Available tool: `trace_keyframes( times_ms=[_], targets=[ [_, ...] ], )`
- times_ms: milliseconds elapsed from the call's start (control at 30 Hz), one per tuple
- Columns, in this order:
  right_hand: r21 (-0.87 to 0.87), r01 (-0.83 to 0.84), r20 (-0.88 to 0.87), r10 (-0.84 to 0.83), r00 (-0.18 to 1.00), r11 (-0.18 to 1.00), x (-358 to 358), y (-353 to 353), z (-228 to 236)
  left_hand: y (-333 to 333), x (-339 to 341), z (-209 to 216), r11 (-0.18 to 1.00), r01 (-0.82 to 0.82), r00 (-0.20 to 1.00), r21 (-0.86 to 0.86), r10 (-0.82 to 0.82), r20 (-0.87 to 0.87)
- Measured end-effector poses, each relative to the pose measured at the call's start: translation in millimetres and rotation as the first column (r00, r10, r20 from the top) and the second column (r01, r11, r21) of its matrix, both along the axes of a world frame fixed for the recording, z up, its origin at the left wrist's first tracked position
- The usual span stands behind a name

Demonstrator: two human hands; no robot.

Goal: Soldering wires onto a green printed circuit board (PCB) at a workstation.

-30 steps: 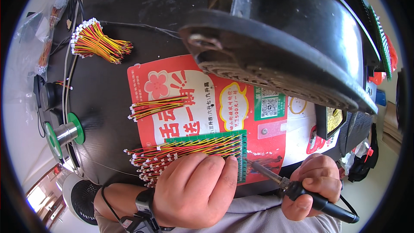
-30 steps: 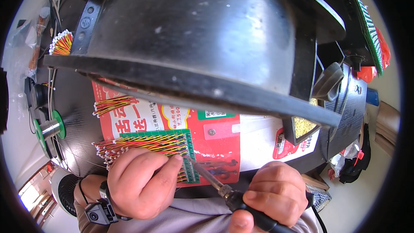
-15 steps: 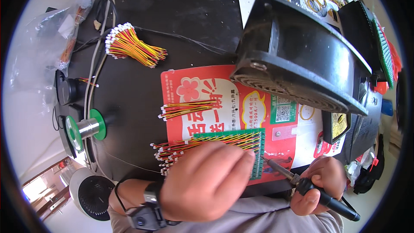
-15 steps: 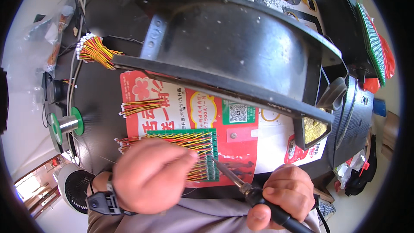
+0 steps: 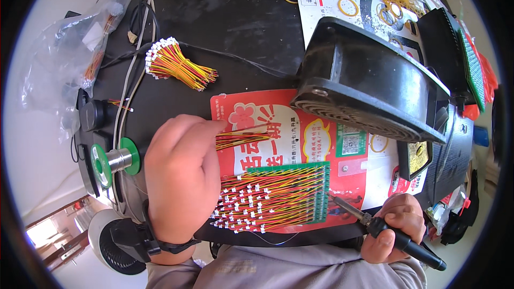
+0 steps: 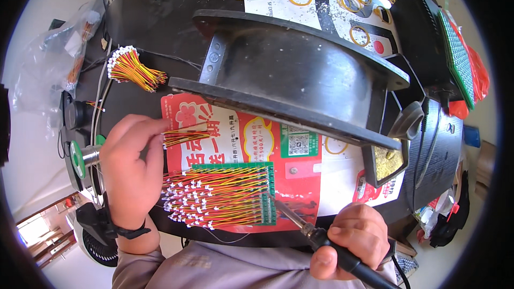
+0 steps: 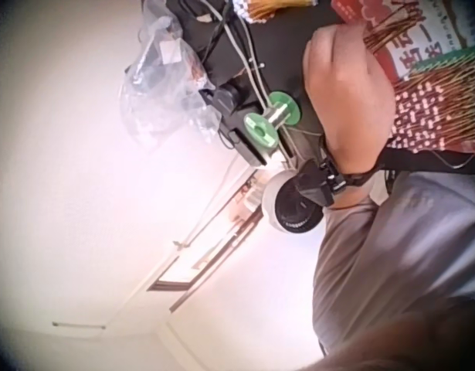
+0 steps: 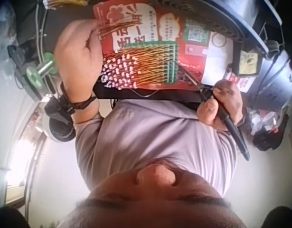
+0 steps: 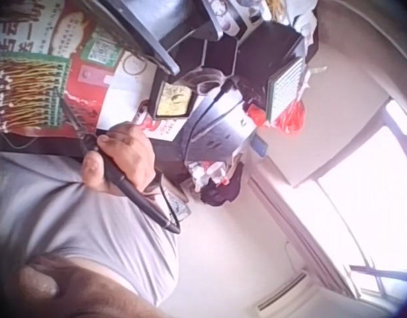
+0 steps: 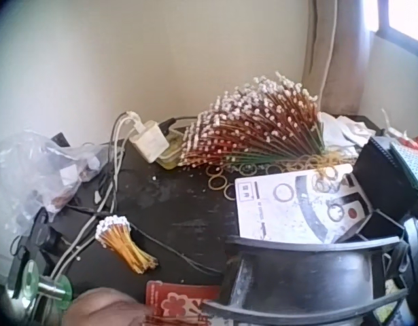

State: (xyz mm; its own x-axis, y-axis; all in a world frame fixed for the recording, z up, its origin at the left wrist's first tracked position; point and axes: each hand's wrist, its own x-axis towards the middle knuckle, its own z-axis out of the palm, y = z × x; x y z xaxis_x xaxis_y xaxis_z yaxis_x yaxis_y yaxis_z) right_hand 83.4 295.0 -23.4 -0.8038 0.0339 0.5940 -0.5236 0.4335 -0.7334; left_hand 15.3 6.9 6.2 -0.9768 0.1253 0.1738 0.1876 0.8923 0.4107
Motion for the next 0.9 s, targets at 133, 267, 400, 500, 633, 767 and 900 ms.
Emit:
trace_keyframes(
  times_ms=[133,267,400,500,633,767,900],
  targets=[
    [0.006,-0.007,0.001,0.007,1.000,1.000,0,0,-1,5,1,9,0.984,-0.107,0.994,0.143,0.107,0.008],
    [-0.004,-0.026,-0.014,0.026,1.000,1.000,0,2,1,7,12,17,0.931,-0.079,0.997,0.355,0.073,0.030],
    [-0.031,-0.033,-0.015,0.032,0.999,0.999,-2,-2,1,21,26,19,0.792,0.009,0.982,0.610,-0.122,0.143],
    [-0.039,-0.010,-0.005,0.010,1.000,0.999,-2,-4,1,24,25,25,0.676,0.023,0.900,0.737,-0.334,0.278],
    [-0.043,0.003,0.009,-0.003,1.000,0.999,-1,-4,6,34,30,25,0.635,-0.029,0.879,0.772,-0.352,0.322],
    [0.005,-0.026,0.035,0.026,0.999,1.000,0,-3,5,37,34,19,0.622,-0.006,0.892,0.783,-0.350,0.285],
    [0.018,-0.027,0.041,0.026,0.999,0.999,-1,-2,4,35,32,20,0.608,-0.005,0.852,0.794,-0.414,0.322]
  ],
)
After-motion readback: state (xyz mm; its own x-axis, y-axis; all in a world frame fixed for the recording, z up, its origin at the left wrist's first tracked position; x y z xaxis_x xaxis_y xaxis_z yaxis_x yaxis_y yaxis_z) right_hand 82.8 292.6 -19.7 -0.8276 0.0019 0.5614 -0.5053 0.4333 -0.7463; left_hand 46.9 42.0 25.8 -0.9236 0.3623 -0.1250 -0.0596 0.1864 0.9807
